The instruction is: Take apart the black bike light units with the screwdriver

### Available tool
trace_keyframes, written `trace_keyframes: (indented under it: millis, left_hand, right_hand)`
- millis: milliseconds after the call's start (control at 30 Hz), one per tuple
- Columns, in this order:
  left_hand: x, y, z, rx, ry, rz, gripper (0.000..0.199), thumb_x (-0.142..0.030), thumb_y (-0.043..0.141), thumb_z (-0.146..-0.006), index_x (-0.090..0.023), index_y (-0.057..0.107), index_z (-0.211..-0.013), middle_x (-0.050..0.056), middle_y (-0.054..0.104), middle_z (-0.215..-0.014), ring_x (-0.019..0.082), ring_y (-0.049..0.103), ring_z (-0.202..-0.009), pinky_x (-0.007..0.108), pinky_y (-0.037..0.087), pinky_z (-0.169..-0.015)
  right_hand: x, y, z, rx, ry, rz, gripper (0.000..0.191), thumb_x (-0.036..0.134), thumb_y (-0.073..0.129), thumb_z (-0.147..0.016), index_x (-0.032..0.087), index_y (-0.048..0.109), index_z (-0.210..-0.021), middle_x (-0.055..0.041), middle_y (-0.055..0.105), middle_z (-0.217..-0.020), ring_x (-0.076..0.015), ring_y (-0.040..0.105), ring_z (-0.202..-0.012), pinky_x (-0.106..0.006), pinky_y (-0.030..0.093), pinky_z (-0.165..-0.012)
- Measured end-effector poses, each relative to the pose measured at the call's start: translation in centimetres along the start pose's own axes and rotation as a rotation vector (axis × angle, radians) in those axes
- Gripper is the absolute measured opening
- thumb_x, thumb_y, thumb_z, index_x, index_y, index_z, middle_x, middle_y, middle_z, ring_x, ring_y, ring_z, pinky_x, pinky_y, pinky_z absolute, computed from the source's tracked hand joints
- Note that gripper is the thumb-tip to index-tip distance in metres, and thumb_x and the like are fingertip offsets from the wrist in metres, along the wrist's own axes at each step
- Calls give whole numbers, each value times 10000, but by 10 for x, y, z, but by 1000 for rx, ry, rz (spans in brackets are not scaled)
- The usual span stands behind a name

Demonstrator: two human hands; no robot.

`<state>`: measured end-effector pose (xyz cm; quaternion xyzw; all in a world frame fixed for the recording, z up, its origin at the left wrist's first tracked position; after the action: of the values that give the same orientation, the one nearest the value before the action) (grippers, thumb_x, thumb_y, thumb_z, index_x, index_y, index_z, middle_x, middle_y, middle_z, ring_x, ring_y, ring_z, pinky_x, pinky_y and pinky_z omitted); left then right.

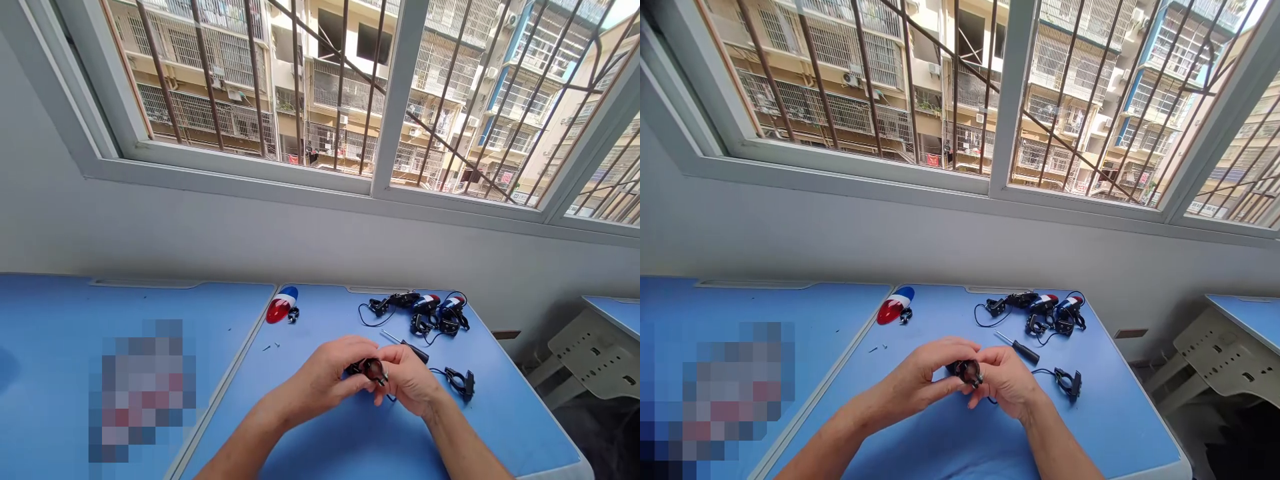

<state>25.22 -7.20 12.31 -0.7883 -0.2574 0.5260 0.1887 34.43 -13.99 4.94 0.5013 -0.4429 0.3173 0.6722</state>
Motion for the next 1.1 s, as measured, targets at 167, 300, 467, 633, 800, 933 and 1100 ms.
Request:
trace_keyframes:
  millis: [167, 300, 467, 633, 800, 933, 1100]
  left_hand:
    - [-7, 0, -1, 13, 38, -82, 192, -115, 537, -884, -240, 682, -879, 22, 714, -923, 196, 636, -883, 261, 476, -812]
    - [-12, -1, -2, -17, 66, -119, 167, -139, 534, -892, -233, 671, -877, 25, 707, -881, 197, 632, -857, 252, 479, -761]
    - [-15, -2, -4, -3, 53, -156, 160, -153, 525, -892, -221, 659, -838, 20, 704, -862, 190, 628, -850, 243, 476, -741]
    - [-8, -1, -6, -7, 2, -124, 194, -72, 518, -818, -211, 643, -873, -2, 707, -863, 153, 611, -786, 227, 458, -742]
    - [6, 1, -9, 10, -115, -122, 240, -71, 500, -785, -216, 649, -905, -13, 668, -827, 136, 579, -715, 204, 455, -664]
    - [6, -4, -17, 54, -140, -218, 204, -84, 517, -772, -205, 659, -852, -7, 608, -807, 142, 566, -730, 202, 453, -659]
    - [0, -10, -22, 125, -169, -301, 200, -92, 530, -794, -209, 675, -867, -2, 599, -838, 147, 582, -749, 205, 453, -655]
  right_hand:
    - [2, -2, 1, -37, -18, 16, 313, 353, 886, -561, 108, 714, -652, -22, 636, -571, -111, 593, -531, -190, 485, -428]
    - [5, -4, 2, -128, -35, 2, 320, 316, 903, -508, 133, 660, -608, 11, 619, -526, -90, 551, -466, -175, 450, -392]
    - [5, -6, 1, -161, -49, 0, 313, 303, 891, -496, 138, 639, -580, 30, 594, -485, -79, 524, -443, -161, 415, -381]
    - [4, -13, -2, -224, -131, -3, 313, 335, 884, -525, 127, 659, -593, 25, 603, -494, -54, 492, -412, -151, 394, -383]
    - [-1, -14, -6, -179, -118, -70, 316, 338, 887, -561, 123, 675, -653, -3, 630, -594, -80, 542, -494, -156, 441, -387]
    - [-2, -11, -8, -120, -97, -158, 298, 306, 891, -579, 121, 687, -695, -12, 638, -672, -77, 559, -547, -152, 479, -419]
    - [-1, -9, -8, -80, -78, -207, 300, 295, 896, -587, 115, 705, -732, -11, 645, -682, -73, 569, -570, -151, 500, -465]
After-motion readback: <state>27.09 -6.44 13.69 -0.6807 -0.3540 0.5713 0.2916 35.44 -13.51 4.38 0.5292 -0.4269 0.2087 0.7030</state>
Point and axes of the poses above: each hand's wrist, its own z-axis away from the middle knuckle, its own y-axis out of the palm, x = y × z, the point moved 6 cm from there along -z, towards the middle knuckle
